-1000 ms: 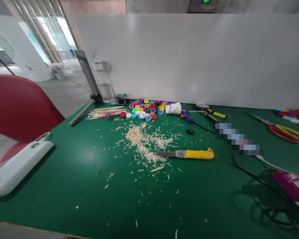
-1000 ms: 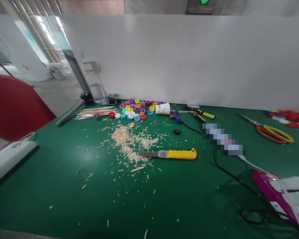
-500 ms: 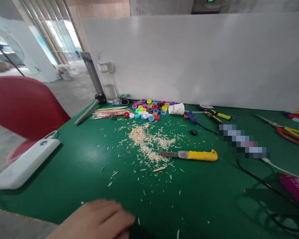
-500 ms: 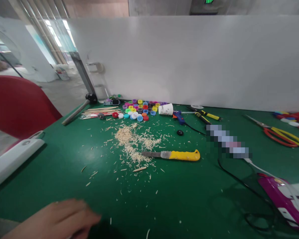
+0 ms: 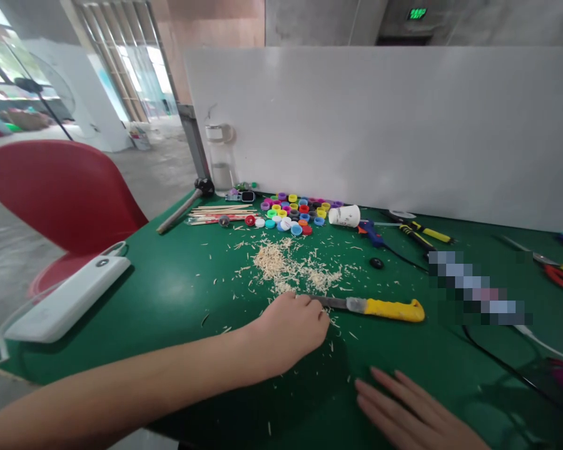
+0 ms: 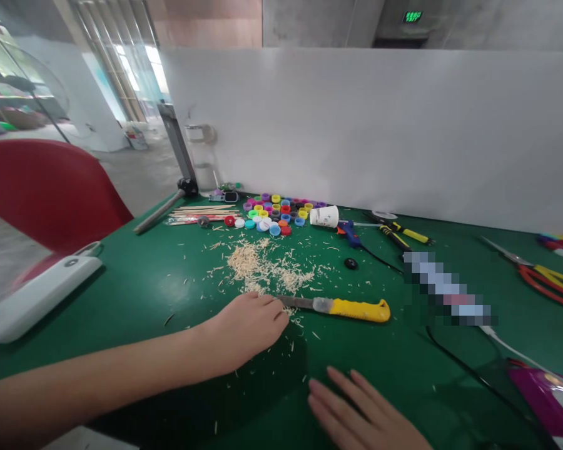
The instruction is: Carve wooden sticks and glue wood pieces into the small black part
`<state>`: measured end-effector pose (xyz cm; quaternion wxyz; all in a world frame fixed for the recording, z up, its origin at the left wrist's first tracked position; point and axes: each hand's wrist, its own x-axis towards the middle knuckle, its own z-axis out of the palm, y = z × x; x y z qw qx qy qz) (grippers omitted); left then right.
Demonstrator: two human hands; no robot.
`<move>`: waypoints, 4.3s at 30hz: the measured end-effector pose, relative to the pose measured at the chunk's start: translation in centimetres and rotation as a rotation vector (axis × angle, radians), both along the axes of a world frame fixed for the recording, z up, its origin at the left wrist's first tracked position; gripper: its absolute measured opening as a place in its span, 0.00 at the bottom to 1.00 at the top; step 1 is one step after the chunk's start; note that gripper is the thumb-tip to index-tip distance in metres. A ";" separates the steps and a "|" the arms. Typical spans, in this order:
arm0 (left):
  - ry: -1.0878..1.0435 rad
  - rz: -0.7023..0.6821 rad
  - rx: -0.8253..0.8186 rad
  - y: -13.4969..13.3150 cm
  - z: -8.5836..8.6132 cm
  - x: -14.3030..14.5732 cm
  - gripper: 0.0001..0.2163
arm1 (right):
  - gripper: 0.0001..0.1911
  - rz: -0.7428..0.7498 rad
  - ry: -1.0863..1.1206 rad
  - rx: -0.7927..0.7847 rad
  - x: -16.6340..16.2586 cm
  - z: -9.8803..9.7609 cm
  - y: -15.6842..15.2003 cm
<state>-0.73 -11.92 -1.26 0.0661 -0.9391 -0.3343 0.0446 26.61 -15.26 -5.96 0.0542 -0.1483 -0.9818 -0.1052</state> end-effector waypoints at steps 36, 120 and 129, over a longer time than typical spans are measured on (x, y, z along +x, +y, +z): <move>-1.560 0.406 -0.649 3.3 1.4 -4.0 0.06 | 0.15 -0.571 0.748 -0.651 -10.6 6.8 6.9; -1.337 0.377 -0.447 0.4 0.0 -2.2 0.03 | 0.20 -0.458 0.903 -0.613 -10.9 4.9 5.4; -1.583 0.454 -0.744 0.8 0.3 -2.4 0.03 | 0.15 -0.350 1.040 -0.923 -11.3 4.7 5.4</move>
